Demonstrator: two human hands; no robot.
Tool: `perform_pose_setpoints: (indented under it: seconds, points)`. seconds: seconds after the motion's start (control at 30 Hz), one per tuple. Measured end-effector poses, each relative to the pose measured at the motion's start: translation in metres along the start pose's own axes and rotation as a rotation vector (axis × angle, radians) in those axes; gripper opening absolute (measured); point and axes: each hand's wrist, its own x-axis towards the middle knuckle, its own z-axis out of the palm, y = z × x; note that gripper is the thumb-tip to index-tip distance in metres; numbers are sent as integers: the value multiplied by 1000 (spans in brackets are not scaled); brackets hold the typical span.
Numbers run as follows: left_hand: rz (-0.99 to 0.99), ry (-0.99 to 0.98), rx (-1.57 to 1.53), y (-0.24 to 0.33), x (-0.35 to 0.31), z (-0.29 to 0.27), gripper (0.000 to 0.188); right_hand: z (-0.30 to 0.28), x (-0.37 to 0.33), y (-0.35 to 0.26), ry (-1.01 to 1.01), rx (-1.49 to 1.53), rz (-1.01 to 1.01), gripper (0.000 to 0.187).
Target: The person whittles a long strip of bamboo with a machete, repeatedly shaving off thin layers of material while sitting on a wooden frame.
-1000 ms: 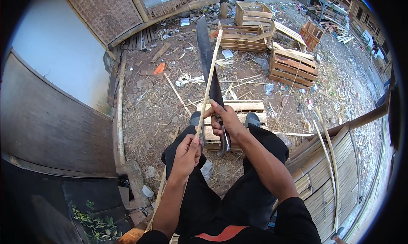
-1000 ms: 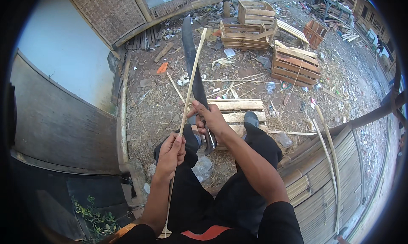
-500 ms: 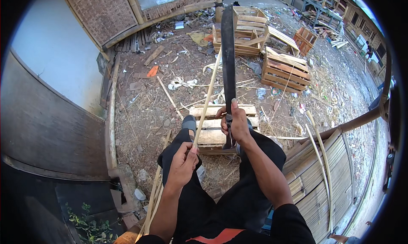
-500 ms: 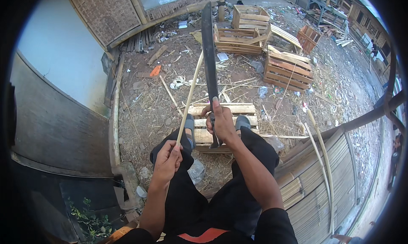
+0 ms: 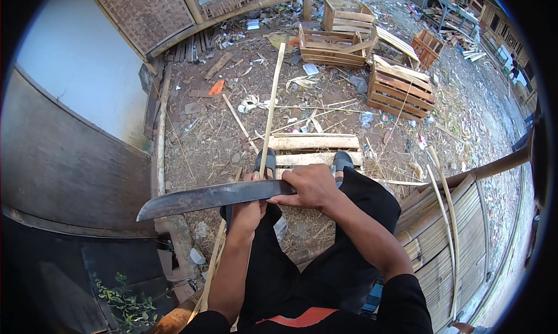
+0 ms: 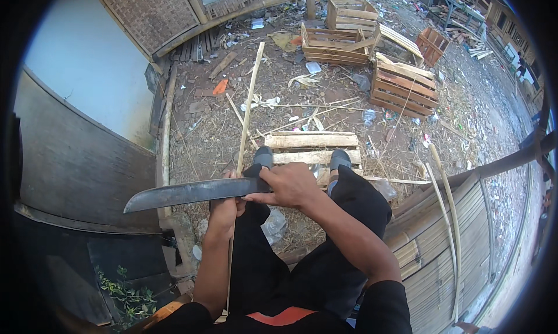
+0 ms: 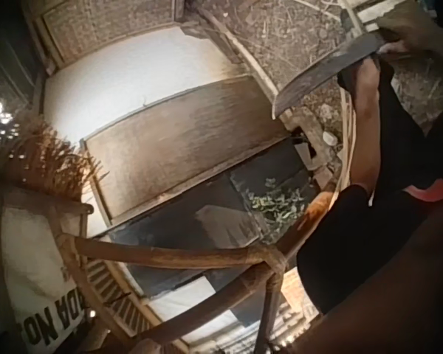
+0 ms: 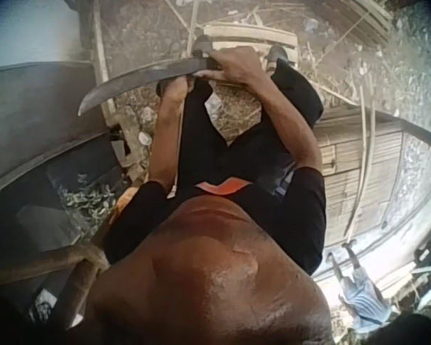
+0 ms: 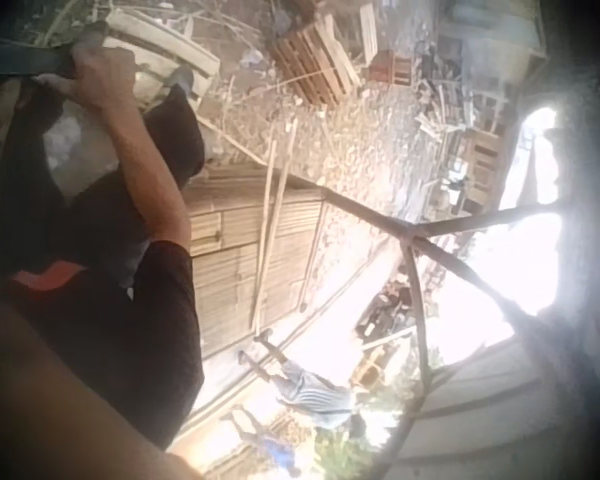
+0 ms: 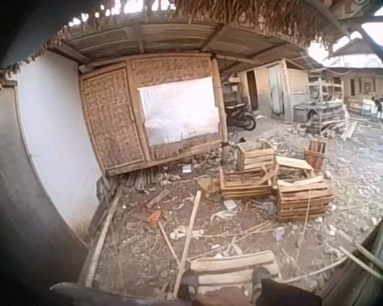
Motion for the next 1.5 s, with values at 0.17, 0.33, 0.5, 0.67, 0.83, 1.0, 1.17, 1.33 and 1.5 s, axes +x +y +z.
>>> perform_pose_setpoints:
  seconds: [0.17, 0.33, 0.5, 0.67, 0.83, 1.0, 1.17, 1.33, 1.5]
  points:
    - [-32, -41, 73, -20, -4, -14, 18, 5, 1, 6, -2, 0, -4, 59]
    - [-87, -59, 50, -5, -9, -14, 21, 11, 7, 20, 121, -83, -59, 61]
    - [-126, -197, 20, -20, -23, -19, 28, 12, 16, 68, 71, -138, 305, 65]
    - [-138, -55, 50, -27, -21, -17, 27, 23, -5, 20, -44, -55, -6, 64]
    - [-83, -141, 62, -25, -23, -22, 27, 26, 9, 61, 6, -110, 209, 64]
    - [-101, -123, 56, -34, -26, -24, 28, 17, 16, 52, -165, -108, 306, 70]
    - [-70, -121, 78, -33, -25, -25, 28, 23, 6, 42, -92, -112, 0, 66]
    - [-129, -162, 86, -45, -37, -26, 28, 16, 21, 95, -107, -94, 454, 61]
    - [-153, -186, 13, -37, -34, -36, 28, 30, 2, 45, -78, -8, -17, 56]
